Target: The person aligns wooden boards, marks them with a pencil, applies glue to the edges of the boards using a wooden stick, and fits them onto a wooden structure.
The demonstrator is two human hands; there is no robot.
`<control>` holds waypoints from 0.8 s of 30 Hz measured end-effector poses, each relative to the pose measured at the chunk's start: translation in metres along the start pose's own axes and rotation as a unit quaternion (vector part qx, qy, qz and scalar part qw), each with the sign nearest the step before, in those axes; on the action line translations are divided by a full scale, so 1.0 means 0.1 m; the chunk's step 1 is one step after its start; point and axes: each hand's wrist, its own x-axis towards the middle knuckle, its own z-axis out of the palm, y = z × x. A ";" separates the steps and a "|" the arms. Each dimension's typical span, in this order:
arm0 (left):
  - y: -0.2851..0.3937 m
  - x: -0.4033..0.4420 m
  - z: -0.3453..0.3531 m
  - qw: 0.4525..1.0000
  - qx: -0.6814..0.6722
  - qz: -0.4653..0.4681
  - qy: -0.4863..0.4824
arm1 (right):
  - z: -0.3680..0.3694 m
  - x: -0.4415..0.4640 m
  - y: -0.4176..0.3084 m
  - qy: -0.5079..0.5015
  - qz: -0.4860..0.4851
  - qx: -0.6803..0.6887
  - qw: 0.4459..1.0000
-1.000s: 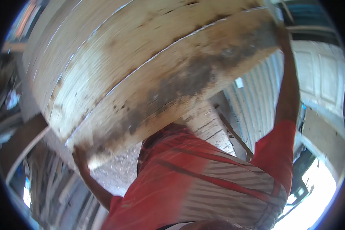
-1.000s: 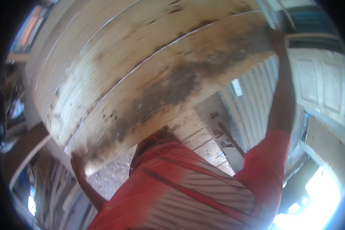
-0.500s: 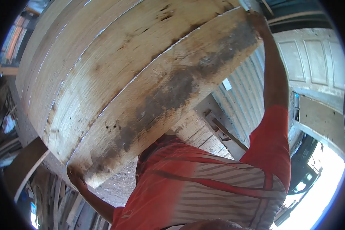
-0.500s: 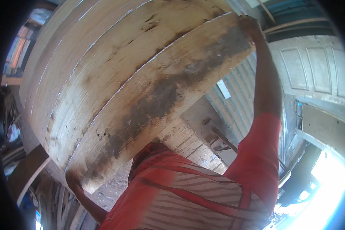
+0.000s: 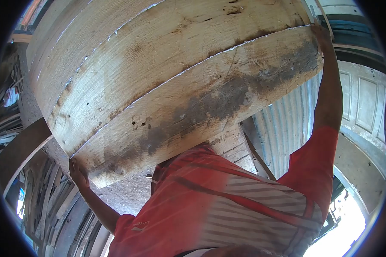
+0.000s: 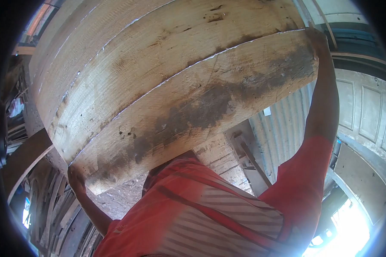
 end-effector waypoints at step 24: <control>-0.03 0.06 -0.05 0.997 -0.061 -0.008 -0.042 | 0.15 0.17 0.31 0.044 -0.105 -0.142 0.983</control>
